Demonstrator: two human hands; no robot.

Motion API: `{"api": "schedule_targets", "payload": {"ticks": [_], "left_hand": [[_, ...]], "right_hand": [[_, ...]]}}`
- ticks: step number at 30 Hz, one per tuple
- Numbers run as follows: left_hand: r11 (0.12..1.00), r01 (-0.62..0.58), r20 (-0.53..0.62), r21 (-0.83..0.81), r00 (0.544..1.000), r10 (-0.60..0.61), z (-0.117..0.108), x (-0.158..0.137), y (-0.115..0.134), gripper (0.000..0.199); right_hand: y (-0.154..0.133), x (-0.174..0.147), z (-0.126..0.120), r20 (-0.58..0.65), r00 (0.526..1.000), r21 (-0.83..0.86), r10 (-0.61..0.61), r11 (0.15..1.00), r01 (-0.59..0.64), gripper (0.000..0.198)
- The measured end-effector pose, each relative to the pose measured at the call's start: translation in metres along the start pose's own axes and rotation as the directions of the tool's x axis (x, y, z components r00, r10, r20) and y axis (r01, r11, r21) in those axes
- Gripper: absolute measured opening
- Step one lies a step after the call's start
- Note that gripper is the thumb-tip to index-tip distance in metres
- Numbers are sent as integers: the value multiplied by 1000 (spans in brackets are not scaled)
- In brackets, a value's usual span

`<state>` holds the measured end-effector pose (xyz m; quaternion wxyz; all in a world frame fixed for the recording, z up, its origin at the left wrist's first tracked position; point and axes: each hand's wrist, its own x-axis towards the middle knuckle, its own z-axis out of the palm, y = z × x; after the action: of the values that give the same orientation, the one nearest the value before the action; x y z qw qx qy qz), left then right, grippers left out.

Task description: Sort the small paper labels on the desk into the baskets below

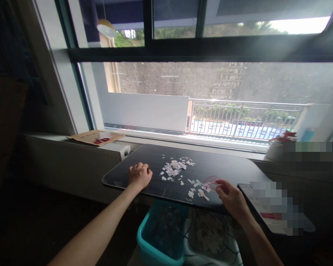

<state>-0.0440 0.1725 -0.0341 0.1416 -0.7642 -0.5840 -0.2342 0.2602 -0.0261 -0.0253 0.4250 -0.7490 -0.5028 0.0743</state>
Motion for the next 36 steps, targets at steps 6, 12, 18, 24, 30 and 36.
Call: {"api": "schedule_targets", "payload": {"ticks": [6, 12, 18, 24, 30, 36], "left_hand": [[1000, -2, 4, -2, 1000, 2, -1, -1, 0, 23], [1000, 2, 13, 4, 1000, -2, -3, -1, 1, 24], [1000, 3, 6, 5, 1000, -3, -2, -1, 2, 23], [1000, 1, 22, 3, 1000, -1, -4, -1, 1, 24], [1000, 4, 21, 11, 1000, -4, -4, -1, 2, 23], [1000, 10, 30, -7, 1000, -10, -5, -1, 2, 23]], "right_hand": [[-2, 2, 5, -31, 999, -59, -18, 998, 16, 32], [3, 6, 17, 73, 994, 67, -81, 995, 76, 33], [4, 0, 9, 50, 997, 32, -62, 998, 61, 33], [2, -2, 10, 36, 997, 54, -67, 996, 65, 32], [-2, -2, 8, 27, 998, -42, -56, 997, 57, 28], [-6, -1, 5, 4, 999, -76, -34, 997, 34, 29]]}}
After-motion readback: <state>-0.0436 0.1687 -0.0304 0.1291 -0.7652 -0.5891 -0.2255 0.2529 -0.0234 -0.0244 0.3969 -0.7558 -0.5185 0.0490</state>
